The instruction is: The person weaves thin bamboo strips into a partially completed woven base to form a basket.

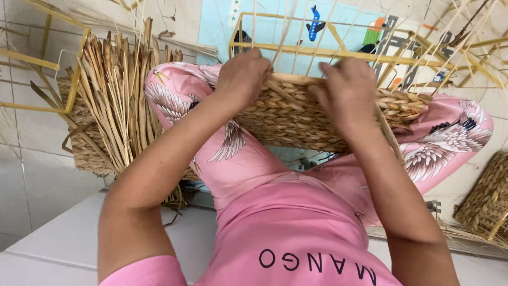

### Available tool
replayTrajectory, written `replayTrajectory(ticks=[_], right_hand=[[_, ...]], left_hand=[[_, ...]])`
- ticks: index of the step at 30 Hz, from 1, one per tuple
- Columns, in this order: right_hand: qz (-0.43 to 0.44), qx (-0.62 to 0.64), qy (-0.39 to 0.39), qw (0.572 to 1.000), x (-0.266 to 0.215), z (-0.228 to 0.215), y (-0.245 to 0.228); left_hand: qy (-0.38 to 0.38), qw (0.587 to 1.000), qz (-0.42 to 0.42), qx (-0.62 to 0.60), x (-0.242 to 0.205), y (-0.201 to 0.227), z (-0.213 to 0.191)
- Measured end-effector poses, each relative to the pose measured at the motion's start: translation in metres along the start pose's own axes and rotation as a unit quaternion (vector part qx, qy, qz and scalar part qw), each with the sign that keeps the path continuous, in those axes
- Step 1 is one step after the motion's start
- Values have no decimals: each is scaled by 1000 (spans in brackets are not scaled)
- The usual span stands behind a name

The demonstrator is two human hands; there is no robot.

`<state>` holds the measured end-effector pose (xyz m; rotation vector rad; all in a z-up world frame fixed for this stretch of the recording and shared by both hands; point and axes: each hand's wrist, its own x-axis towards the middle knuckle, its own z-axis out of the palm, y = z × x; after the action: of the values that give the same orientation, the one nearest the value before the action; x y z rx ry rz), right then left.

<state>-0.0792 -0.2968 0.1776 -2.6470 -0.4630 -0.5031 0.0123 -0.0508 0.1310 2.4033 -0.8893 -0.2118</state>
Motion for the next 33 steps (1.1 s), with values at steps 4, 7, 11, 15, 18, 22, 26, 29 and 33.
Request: replayTrajectory(ticks=[4, 7, 11, 15, 18, 22, 26, 29, 33], right_hand=[[32, -37, -87, 995, -4, 11, -5], [34, -9, -97, 995, -4, 4, -4], [55, 72, -74, 993, -5, -1, -14], [8, -6, -121, 993, 2, 16, -18], [165, 136, -154, 965, 4, 10, -17], [300, 528, -211, 766, 26, 1, -8], [365, 369, -312, 796, 59, 25, -2], [277, 337, -260, 861, 60, 41, -16], [100, 304, -126, 939, 37, 33, -20]], left_hand=[[26, 996, -82, 10, 0, 4, 8], [138, 984, 28, 108, 1, 7, 8], [140, 966, 181, 120, 4, 11, 4], [-23, 996, 82, 22, 11, 4, -5], [-44, 995, 81, -44, 7, 3, -10], [-2, 990, 85, -110, 4, 1, -12], [10, 990, 89, -113, -6, -5, -6], [-3, 994, 99, -48, -11, -7, -5], [10, 990, 80, -112, -11, -5, -8]])
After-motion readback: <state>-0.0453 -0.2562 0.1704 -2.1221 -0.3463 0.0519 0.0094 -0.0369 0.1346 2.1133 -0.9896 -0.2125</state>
